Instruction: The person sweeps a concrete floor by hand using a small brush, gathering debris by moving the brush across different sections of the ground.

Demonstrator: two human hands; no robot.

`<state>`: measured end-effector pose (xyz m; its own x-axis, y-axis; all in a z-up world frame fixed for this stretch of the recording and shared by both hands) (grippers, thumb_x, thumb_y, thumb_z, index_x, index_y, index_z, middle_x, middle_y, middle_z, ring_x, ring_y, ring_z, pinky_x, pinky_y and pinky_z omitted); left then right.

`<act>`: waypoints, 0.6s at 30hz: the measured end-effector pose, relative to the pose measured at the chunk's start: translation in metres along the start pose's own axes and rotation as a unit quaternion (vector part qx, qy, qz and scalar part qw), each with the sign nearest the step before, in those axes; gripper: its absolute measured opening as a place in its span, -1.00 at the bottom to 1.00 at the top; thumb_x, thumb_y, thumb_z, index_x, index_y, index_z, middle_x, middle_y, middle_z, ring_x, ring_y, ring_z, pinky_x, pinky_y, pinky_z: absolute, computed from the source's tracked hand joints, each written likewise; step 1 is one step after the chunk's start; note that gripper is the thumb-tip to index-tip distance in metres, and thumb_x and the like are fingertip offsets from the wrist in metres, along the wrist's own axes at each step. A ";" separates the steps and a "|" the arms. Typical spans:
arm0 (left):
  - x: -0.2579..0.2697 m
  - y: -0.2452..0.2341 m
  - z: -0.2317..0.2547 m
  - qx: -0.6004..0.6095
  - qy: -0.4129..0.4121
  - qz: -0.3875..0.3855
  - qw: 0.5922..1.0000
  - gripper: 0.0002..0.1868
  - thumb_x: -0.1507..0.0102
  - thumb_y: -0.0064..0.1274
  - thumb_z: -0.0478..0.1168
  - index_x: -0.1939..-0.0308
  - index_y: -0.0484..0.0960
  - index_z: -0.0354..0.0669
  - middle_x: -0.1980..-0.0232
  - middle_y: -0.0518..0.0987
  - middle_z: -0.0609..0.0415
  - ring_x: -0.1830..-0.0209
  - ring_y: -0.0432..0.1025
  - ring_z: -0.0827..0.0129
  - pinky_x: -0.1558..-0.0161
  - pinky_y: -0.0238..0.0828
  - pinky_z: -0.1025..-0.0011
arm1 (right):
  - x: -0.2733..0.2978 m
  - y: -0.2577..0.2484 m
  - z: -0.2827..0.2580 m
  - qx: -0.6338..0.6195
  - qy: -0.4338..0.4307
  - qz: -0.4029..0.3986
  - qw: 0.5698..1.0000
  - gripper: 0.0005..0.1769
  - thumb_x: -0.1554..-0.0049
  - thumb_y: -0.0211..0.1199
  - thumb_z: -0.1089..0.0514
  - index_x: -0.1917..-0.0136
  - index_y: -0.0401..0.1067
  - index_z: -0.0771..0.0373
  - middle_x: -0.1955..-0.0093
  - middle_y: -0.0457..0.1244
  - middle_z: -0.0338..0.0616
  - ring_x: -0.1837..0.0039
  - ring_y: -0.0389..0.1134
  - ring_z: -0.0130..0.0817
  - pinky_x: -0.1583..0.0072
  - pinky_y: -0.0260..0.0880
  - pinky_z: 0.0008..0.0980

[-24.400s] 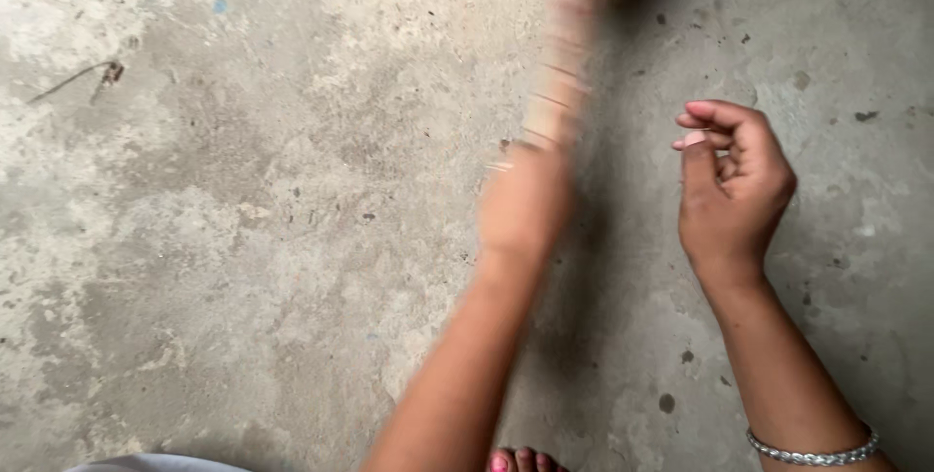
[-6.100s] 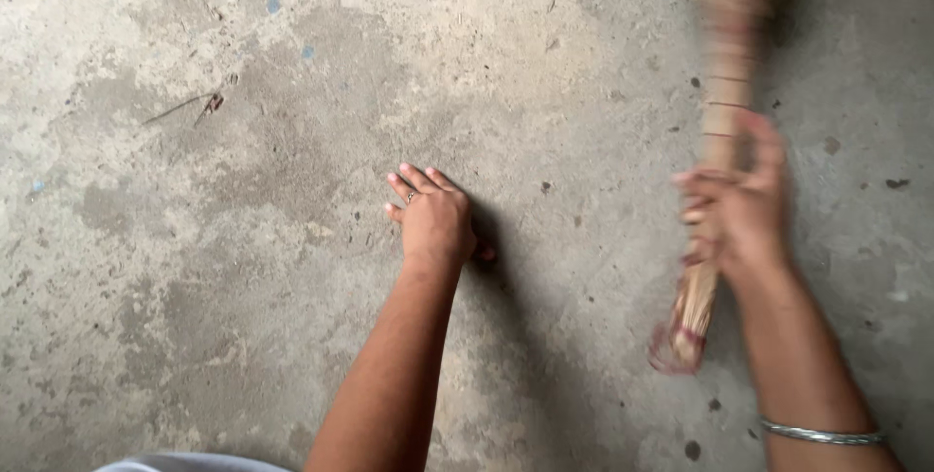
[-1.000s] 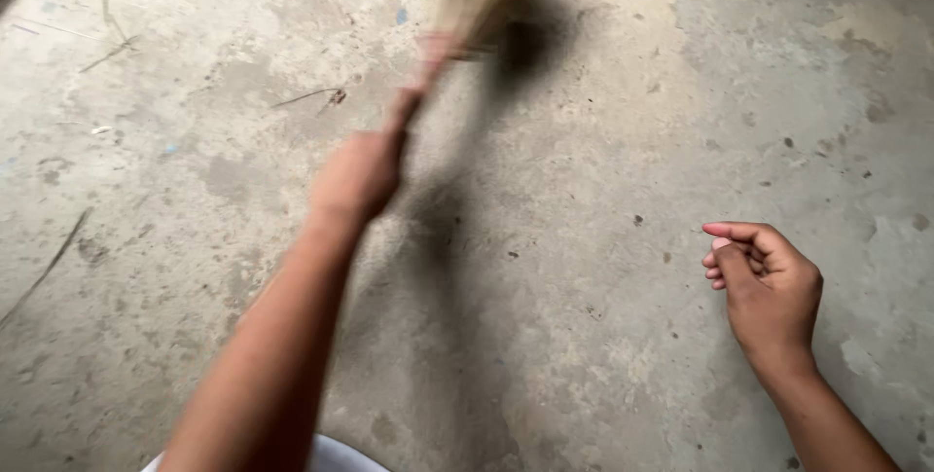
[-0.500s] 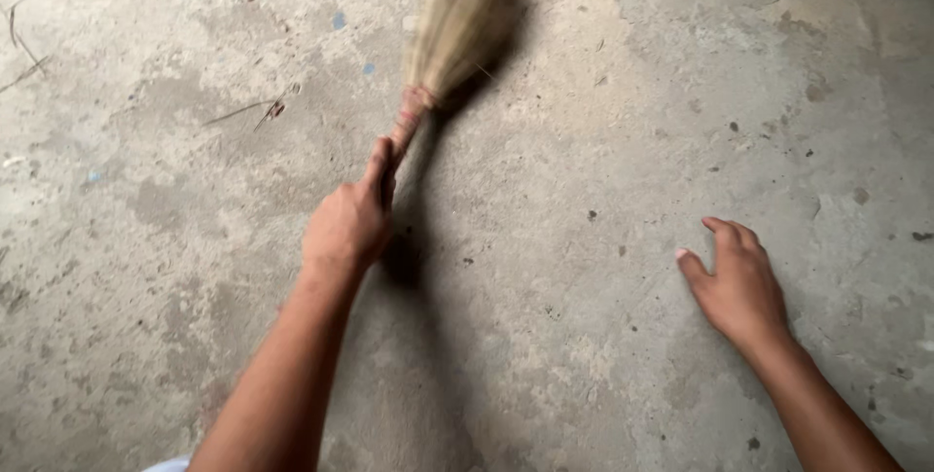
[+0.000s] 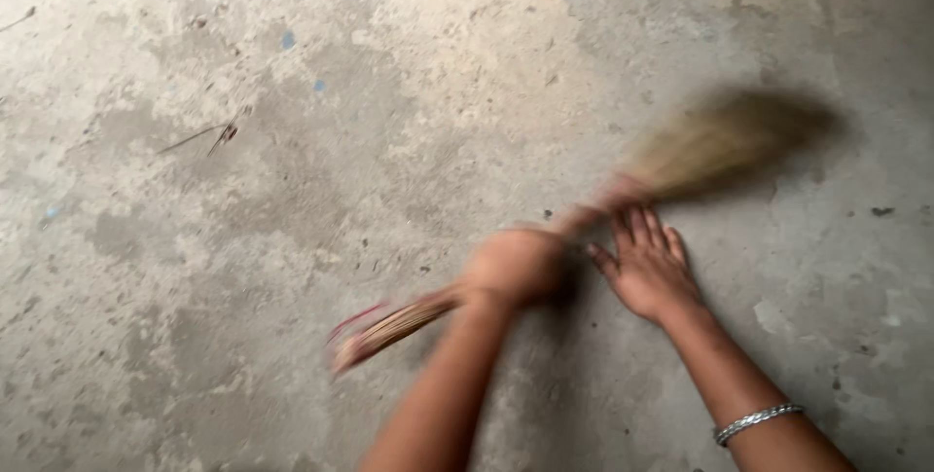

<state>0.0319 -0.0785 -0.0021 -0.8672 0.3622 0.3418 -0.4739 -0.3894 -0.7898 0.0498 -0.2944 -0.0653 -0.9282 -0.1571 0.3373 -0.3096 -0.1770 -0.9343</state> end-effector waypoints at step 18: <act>-0.005 0.032 0.097 -0.123 0.094 0.122 0.980 -0.44 -0.44 -0.21 -0.15 -0.54 0.13 0.18 -0.18 0.54 -0.41 0.10 0.61 -0.18 0.30 0.61 -0.02 | 0.006 0.011 -0.006 -0.055 -0.062 0.244 0.966 -0.14 -0.30 -0.12 -0.39 -0.68 -0.02 0.10 -0.73 -0.22 0.02 -0.71 -0.22 -0.15 -0.55 -0.18 0.01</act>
<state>0.0065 -0.1752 0.0203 -0.8954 0.4428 0.0466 -0.1857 -0.2764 -0.9429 0.0392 -0.2915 -0.0742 -0.9396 -0.3116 -0.1413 0.1324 0.0499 -0.9899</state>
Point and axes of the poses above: each hand's wrist, its own x-axis away from the middle knuckle, its own y-axis out of the palm, z = x × y, the point moved 3 cm from there along -x, towards the middle knuckle
